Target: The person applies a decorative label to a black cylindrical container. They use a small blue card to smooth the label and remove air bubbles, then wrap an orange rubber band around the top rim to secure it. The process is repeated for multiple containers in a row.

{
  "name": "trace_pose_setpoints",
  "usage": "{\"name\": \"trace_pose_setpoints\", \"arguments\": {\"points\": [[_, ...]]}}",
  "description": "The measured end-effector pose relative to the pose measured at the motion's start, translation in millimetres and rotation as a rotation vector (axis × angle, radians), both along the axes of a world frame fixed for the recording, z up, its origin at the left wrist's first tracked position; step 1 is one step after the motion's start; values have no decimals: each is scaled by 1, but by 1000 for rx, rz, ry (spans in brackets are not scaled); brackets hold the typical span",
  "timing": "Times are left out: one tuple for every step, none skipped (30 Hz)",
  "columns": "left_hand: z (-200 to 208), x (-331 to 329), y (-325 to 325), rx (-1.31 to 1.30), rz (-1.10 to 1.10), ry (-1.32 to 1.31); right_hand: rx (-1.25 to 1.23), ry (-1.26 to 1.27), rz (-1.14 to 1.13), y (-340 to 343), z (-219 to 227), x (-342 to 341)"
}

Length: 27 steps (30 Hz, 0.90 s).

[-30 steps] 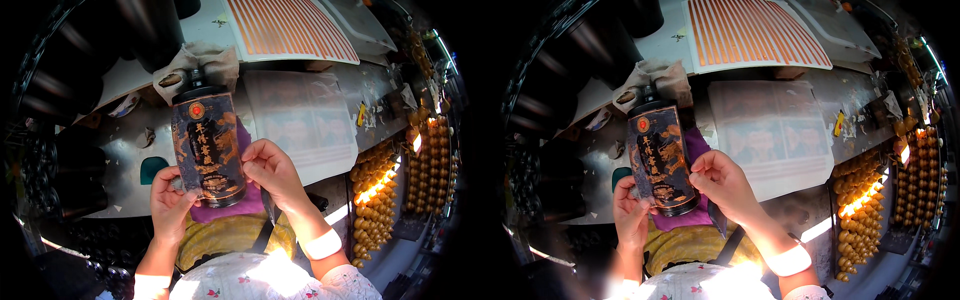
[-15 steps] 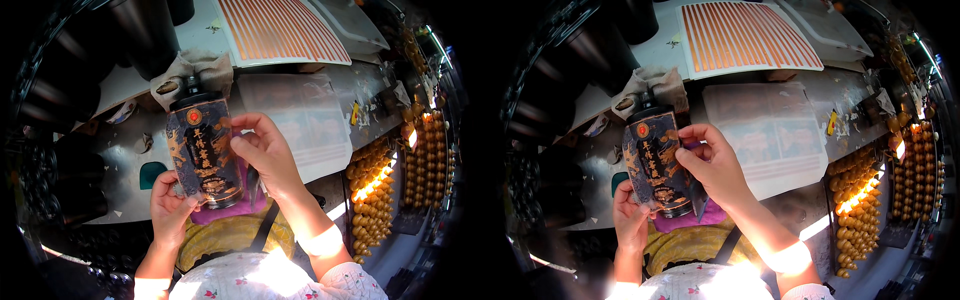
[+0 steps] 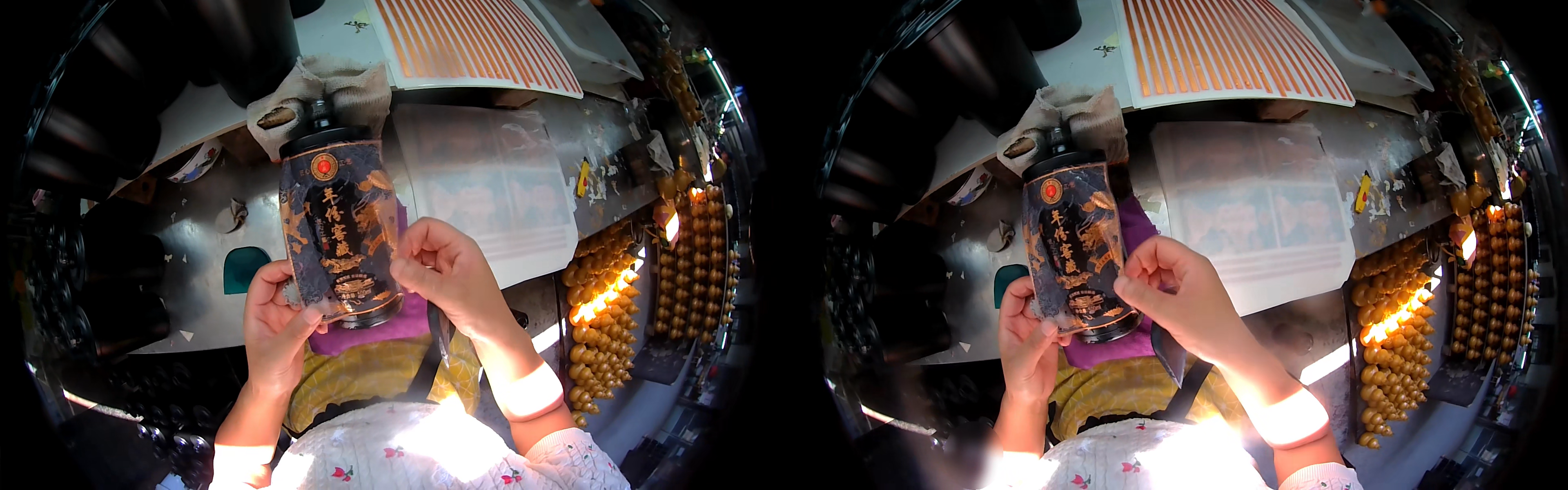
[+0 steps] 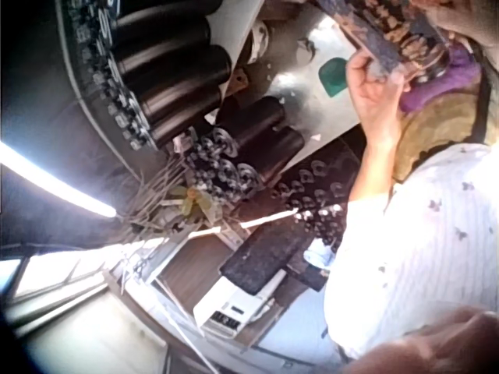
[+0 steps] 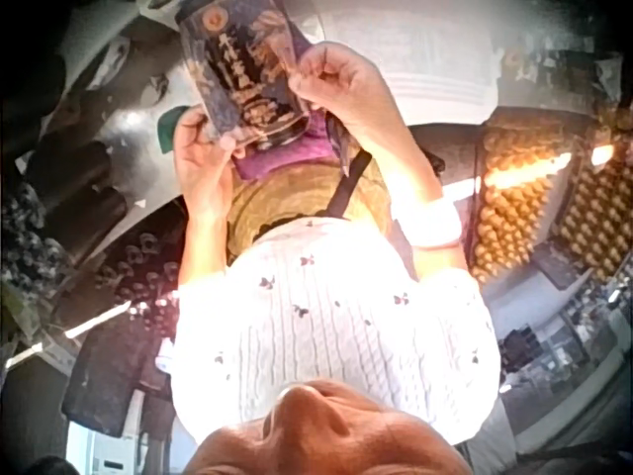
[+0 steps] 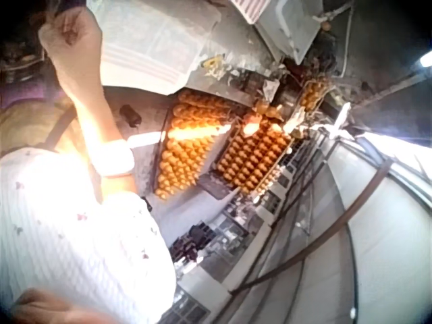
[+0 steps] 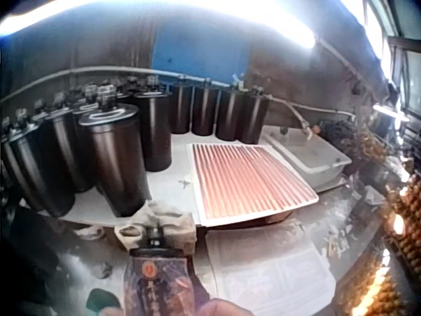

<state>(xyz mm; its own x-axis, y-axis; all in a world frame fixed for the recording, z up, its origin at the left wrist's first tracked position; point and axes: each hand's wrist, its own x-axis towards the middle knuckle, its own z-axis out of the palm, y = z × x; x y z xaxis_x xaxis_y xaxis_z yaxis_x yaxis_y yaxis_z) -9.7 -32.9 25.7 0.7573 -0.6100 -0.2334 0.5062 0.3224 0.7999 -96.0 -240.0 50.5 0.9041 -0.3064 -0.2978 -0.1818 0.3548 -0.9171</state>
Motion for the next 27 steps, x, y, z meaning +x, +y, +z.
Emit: {"name": "trace_pose_setpoints", "arguments": {"points": [[0,0,0,-4,-3,1,-75,18,14,3,-1,-5],[0,0,0,-7,-3,-2,-128,23,26,4,-2,-9],[-1,0,0,-9,-3,-4,-155,41,12,6,-3,-11],[0,-1,0,-2,4,4,-183,58,-1,8,-3,-13],[0,-2,0,6,13,9,-210,73,-14,10,-2,-14],[0,-2,0,14,21,14,-202,87,-19,10,2,-15],[0,-2,1,17,22,12,-241,85,-8,12,0,-14],[-1,-2,1,16,19,10,-283,83,-1,13,0,-14],[-1,-2,1,15,16,7,-324,81,5,13,-1,-15],[-1,-2,1,12,18,5,-320,63,7,13,-3,-15],[-2,-2,1,10,21,5,-314,49,9,12,-7,-16],[-3,-1,1,9,23,5,-309,34,11,11,-9,-16],[-2,-1,0,32,33,-8,-289,35,7,11,-10,-15],[-1,-2,-2,55,42,-23,-270,35,2,11,-11,-16],[0,-2,-3,78,50,-37,-252,35,-3,11,-12,-16],[-1,-2,-2,77,49,-38,-224,26,-12,11,-14,-17],[-2,-3,-2,75,48,-38,-197,17,-19,11,-18,-17],[-2,-3,-2,73,47,-39,-170,8,-27,11,-20,-18],[-3,-2,-2,58,56,-49,-205,1,-15,11,-18,-18],[-3,-3,-3,44,67,-58,-239,-5,-2,11,-15,-17],[-4,-3,-3,30,77,-68,-273,-11,12,11,-14,-17],[-3,-2,-2,22,70,-62,-298,-32,12,11,-15,-16],[-1,0,-1,12,61,-57,-323,-52,10,11,-16,-15],[0,1,-1,2,52,-51,-349,-72,8,11,-17,-14],[-2,0,-2,37,66,-93,-339,-66,3,11,-18,-14],[-5,-2,-6,74,82,-137,-328,-63,1,11,-20,-14],[-7,-3,-7,110,98,-180,-318,-59,-2,11,-21,-13]]}}
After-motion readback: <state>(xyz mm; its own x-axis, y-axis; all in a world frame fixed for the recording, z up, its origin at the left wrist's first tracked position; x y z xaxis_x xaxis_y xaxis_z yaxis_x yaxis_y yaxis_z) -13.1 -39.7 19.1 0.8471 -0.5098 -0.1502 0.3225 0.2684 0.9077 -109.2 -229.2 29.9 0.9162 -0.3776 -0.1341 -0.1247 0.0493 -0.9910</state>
